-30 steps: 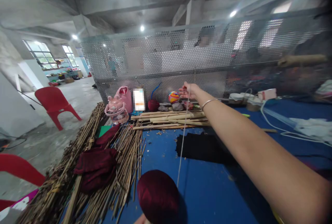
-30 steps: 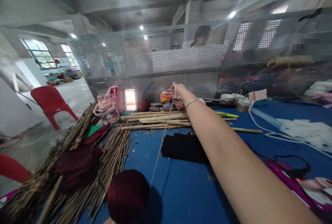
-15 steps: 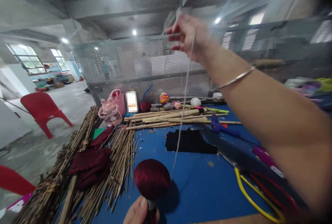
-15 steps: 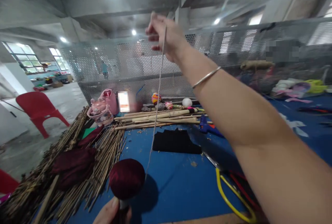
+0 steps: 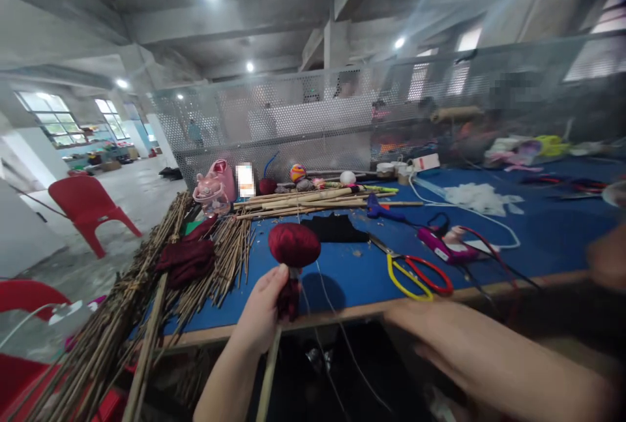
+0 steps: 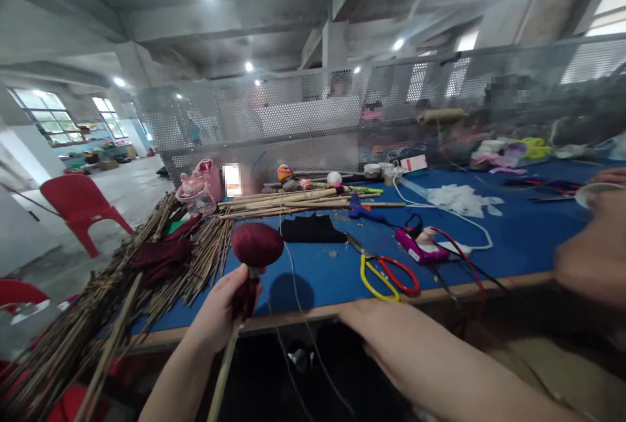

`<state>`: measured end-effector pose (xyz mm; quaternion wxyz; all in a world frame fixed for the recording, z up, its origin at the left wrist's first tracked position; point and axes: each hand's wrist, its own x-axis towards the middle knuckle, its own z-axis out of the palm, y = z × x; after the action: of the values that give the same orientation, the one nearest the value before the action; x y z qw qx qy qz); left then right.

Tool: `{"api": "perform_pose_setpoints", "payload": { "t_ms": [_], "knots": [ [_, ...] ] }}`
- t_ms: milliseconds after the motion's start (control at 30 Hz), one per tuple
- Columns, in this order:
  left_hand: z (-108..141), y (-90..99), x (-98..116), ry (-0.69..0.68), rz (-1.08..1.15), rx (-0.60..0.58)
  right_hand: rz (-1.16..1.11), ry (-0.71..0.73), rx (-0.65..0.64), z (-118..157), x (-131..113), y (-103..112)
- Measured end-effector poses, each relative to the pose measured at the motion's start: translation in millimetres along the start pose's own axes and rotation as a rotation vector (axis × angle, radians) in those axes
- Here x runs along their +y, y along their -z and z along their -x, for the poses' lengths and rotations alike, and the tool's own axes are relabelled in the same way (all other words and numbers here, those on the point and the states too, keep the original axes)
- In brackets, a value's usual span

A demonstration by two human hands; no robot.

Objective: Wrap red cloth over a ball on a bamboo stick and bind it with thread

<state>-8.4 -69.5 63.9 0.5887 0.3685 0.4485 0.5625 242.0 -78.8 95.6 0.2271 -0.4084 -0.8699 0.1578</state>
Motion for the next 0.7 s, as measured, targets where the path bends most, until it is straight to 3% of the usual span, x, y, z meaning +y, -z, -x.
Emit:
{"api": "perform_pose_setpoints", "payload": {
  "t_ms": [33, 100, 167, 233, 300, 433, 500, 633, 700],
  "knots": [
    [2, -6.6, -2, -0.015, -0.021, -0.028, -0.16, -0.041, -0.003, -6, 2, -9],
    [4, -19.0, -7, -0.027, -0.067, -0.088, -0.565, -0.144, 0.209, -24, 2, -30],
    [2, -27.9, -13, -0.045, -0.114, -0.137, -0.956, -0.168, 0.27, -44, -2, -54],
    [-1, -31.7, -19, -0.085, -0.171, -0.132, -1.271, -0.155, 0.131, -59, -7, -75],
    [-5, -30.3, -24, -0.13, -0.238, -0.077, -1.431, -0.164, -0.018, -69, -9, -88],
    [-15, -19.5, -30, -0.255, -0.405, 0.026, -1.34, -0.252, -0.08, -75, 2, -94],
    [-22, -13.7, -33, -0.273, -0.415, 0.04, -1.229, -0.284, -0.041, -77, 11, -96],
    [-38, -3.5, -42, -0.023, -0.162, -0.048, -0.987, -0.318, 0.244, -88, 23, -108],
    [-43, 0.6, -46, 0.092, -0.029, -0.063, -0.932, -0.309, 0.312, -93, 26, -116]
  ]
}}
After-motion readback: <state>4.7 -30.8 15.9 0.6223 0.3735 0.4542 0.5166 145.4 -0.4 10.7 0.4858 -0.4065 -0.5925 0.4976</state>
